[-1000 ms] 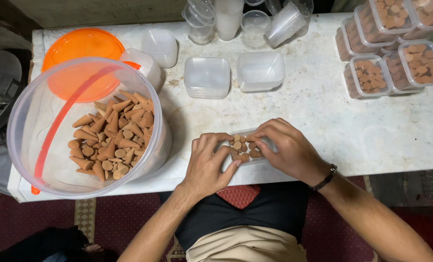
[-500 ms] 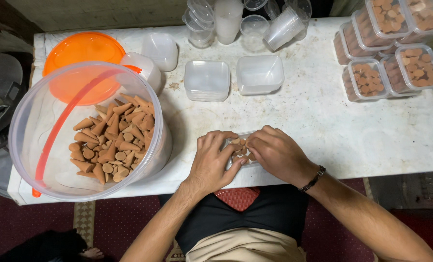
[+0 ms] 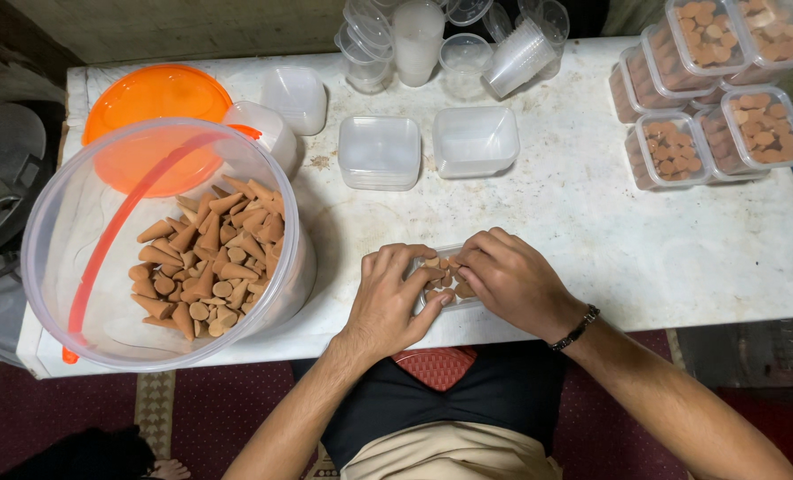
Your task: The person takes brown incense cones from a large tub and places them one by one into small plastic containers on a workshop table.
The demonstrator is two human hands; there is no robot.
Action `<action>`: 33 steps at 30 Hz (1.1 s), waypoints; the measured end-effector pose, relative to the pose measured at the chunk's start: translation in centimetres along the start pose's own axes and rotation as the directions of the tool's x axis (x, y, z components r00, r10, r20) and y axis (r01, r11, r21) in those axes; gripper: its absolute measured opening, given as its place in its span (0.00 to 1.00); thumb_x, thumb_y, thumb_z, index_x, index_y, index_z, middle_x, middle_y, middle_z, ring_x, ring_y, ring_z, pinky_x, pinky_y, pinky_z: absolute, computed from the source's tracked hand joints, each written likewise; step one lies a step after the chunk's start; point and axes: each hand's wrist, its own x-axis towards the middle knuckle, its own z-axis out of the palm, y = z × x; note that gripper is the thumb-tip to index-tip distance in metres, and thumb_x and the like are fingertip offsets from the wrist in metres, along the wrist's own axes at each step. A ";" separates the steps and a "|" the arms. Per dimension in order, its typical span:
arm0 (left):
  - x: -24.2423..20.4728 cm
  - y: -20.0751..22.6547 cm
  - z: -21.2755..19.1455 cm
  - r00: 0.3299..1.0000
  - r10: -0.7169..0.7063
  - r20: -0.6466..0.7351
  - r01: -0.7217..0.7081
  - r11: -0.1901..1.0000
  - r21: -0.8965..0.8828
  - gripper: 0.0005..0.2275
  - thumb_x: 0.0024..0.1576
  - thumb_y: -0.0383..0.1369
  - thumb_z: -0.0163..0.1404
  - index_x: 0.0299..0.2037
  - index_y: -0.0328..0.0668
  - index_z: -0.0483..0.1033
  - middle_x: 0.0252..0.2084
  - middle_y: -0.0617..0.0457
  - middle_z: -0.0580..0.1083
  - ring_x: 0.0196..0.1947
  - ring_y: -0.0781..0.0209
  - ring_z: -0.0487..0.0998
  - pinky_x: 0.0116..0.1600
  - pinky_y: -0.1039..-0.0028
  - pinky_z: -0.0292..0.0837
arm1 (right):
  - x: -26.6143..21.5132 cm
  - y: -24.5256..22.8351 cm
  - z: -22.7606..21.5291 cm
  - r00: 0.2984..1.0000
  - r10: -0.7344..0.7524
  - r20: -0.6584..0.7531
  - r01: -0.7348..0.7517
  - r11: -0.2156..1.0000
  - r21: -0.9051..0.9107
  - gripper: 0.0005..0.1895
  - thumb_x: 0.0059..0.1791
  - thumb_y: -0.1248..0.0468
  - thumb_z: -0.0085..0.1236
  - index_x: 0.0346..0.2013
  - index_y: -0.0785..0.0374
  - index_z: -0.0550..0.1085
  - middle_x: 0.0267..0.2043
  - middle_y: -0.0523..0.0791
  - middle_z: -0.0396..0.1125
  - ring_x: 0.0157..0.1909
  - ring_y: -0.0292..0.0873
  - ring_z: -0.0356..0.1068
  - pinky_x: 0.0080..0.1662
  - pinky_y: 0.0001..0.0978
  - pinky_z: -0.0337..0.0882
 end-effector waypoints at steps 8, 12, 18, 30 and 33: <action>0.7 1.6 -2.0 0.997 0.030 -0.067 -0.030 0.999 -0.010 0.09 0.57 0.38 0.56 0.43 0.46 0.77 0.52 0.51 0.70 0.54 0.47 0.71 0.54 0.57 0.62 | 0.7 -0.9 -2.7 0.993 -0.034 -0.112 0.042 0.997 0.069 0.03 0.51 0.66 0.57 0.37 0.63 0.77 0.39 0.43 0.68 0.42 0.44 0.71 0.42 0.33 0.73; 1.2 3.9 -5.4 0.986 0.073 -0.152 -0.086 0.992 -0.087 0.08 0.57 0.35 0.56 0.44 0.46 0.76 0.51 0.50 0.71 0.51 0.45 0.72 0.52 0.58 0.65 | 2.3 -3.2 -5.6 0.960 -0.068 -0.272 0.112 0.983 0.148 0.04 0.48 0.69 0.63 0.37 0.64 0.78 0.38 0.44 0.70 0.40 0.45 0.73 0.41 0.33 0.74; 1.0 7.9 -14.5 0.969 0.147 -0.197 -0.176 0.974 -0.141 0.09 0.65 0.35 0.50 0.48 0.39 0.72 0.54 0.43 0.71 0.46 0.45 0.76 0.53 0.59 0.72 | 6.8 -8.3 -9.1 0.888 -0.219 -0.405 0.315 0.931 0.187 0.05 0.47 0.73 0.63 0.37 0.70 0.76 0.40 0.51 0.71 0.40 0.47 0.72 0.45 0.33 0.73; -0.3 0.0 -26.9 0.975 -0.131 -0.177 0.161 0.974 0.163 0.06 0.62 0.28 0.47 0.44 0.35 0.75 0.45 0.46 0.72 0.46 0.51 0.76 0.53 0.66 0.69 | 19.2 -15.6 -7.2 0.865 -0.390 -0.317 0.494 0.775 0.395 0.07 0.50 0.72 0.58 0.43 0.68 0.77 0.36 0.47 0.71 0.39 0.44 0.71 0.44 0.32 0.72; 1.0 -1.4 -28.1 0.934 -0.356 0.022 0.344 0.914 0.215 0.07 0.59 0.26 0.49 0.42 0.31 0.77 0.39 0.36 0.76 0.34 0.34 0.79 0.38 0.47 0.75 | 21.3 -15.5 -5.2 0.894 -0.358 -0.271 0.446 0.775 0.448 0.05 0.50 0.71 0.56 0.39 0.67 0.77 0.31 0.52 0.71 0.33 0.54 0.73 0.33 0.40 0.74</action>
